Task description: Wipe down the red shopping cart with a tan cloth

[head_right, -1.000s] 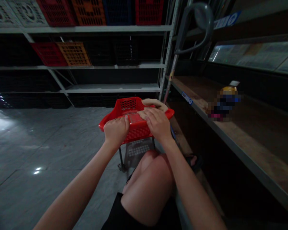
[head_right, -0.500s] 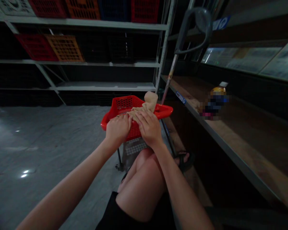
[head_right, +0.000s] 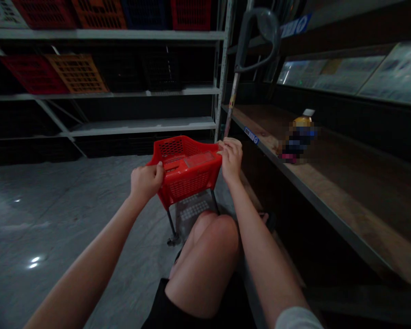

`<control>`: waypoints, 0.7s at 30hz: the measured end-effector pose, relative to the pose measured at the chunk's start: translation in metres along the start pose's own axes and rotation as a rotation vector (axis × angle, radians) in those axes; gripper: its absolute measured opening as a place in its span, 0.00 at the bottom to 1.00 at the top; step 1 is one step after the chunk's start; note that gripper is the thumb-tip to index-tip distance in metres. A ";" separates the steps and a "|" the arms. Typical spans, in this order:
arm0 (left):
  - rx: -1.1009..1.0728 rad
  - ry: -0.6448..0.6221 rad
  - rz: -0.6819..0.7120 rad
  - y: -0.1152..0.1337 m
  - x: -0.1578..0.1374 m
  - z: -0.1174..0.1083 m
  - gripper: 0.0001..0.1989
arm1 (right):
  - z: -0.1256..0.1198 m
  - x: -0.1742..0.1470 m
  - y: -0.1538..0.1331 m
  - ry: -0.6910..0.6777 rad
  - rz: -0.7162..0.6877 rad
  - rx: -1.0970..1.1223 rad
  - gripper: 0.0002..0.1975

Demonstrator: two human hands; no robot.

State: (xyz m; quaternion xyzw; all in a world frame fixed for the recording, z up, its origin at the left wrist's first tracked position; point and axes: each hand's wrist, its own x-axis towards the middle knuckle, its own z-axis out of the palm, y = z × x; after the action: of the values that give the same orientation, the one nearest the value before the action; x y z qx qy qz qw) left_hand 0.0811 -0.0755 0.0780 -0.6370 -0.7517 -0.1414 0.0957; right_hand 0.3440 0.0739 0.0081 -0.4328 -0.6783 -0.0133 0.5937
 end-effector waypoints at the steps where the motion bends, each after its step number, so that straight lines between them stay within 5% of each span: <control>1: -0.014 0.026 -0.019 0.004 0.002 0.002 0.32 | 0.003 -0.007 -0.012 -0.011 -0.006 -0.009 0.25; 7: -0.071 0.072 -0.045 0.024 0.011 0.008 0.31 | 0.011 -0.060 -0.126 -0.242 -0.160 0.027 0.24; 9: -0.076 0.053 -0.019 0.030 0.008 0.007 0.30 | 0.010 -0.065 -0.144 -0.333 -0.210 0.045 0.24; 12: -0.069 0.039 0.029 0.038 0.000 0.005 0.28 | 0.002 -0.051 -0.126 -0.328 -0.187 -0.009 0.24; 17: -0.182 0.119 0.019 0.051 -0.007 0.008 0.22 | -0.012 -0.016 -0.054 -0.114 -0.029 -0.117 0.23; 21: -0.354 0.201 0.042 0.058 0.000 0.012 0.28 | -0.010 -0.027 -0.064 -0.136 -0.062 -0.087 0.22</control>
State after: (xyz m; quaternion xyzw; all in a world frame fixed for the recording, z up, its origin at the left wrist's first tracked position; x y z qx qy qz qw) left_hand 0.1390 -0.0632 0.0716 -0.6422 -0.6882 -0.3322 0.0597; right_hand 0.3108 0.0132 0.0209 -0.4370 -0.7288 -0.0317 0.5262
